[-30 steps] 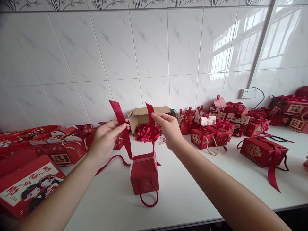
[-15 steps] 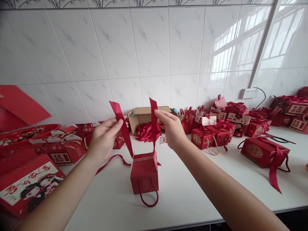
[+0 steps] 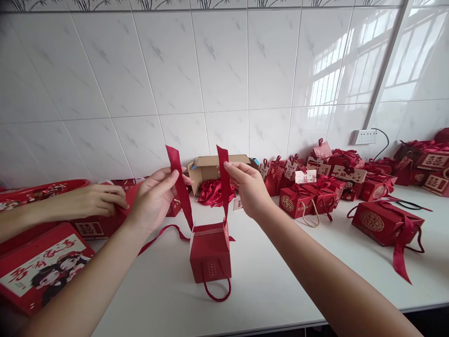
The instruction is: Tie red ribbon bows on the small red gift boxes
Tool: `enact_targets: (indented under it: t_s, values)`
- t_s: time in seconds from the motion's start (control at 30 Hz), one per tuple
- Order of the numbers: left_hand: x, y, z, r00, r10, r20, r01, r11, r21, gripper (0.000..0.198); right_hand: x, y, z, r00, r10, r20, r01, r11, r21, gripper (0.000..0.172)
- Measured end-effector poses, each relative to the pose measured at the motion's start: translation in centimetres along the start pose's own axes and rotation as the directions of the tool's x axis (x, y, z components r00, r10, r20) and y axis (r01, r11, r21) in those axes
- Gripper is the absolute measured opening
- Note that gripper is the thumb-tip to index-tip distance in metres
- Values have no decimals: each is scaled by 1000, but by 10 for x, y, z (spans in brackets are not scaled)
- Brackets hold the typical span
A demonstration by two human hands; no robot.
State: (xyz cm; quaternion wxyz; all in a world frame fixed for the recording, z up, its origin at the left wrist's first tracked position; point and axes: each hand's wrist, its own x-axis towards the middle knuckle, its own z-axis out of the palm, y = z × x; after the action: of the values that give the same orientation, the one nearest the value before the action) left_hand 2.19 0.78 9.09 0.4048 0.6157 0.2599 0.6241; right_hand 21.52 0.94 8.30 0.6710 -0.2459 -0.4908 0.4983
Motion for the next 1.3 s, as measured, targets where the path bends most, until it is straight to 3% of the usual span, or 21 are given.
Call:
enact_targets:
  t_s: [0.17,0.33,0.5,0.63,0.73,0.87,0.93,1.03,1.1,1.17,1.23,1.3]
  values:
    - [-3,8,5,982,-37,185,1,982,190,17,-4,-2,10,986,77,147,-49,982,-182,20]
    - [-3,11,8,970,-112,217,33,941,337,17,-11,-1,12,925,42,378,47,974,-224,18]
    - [-4,8,7,957,-115,265,10,930,368,16,-14,2,12,893,-44,448,184,944,-273,22]
    - [-5,9,4,939,-211,271,136,953,270,24,-11,6,8,859,-110,500,314,885,-343,24]
    - [-3,10,-1,932,-273,237,250,960,124,29,-7,8,1,783,-199,589,517,735,-439,25]
    - [-1,9,-5,915,-328,234,343,939,-26,25,-5,9,-6,639,-288,713,766,326,-555,36]
    - [0,8,-5,903,-342,259,374,924,-83,22,-4,10,-7,608,-309,731,793,203,-574,38]
    - [-1,6,-6,907,-338,253,377,918,-126,24,-4,14,-7,600,-330,729,794,130,-594,38]
    - [-2,5,-5,922,-310,232,343,932,-116,29,-6,16,-7,610,-336,718,785,133,-605,37]
    - [-5,3,-5,950,-244,196,257,965,-44,36,-9,20,-5,634,-365,682,769,196,-609,37]
    - [-7,0,-6,987,-113,115,96,985,144,43,-14,25,-4,689,-433,581,720,321,-615,36]
    - [-9,-3,-9,994,101,33,-106,899,424,47,-21,29,-5,772,-485,411,628,479,-614,30]
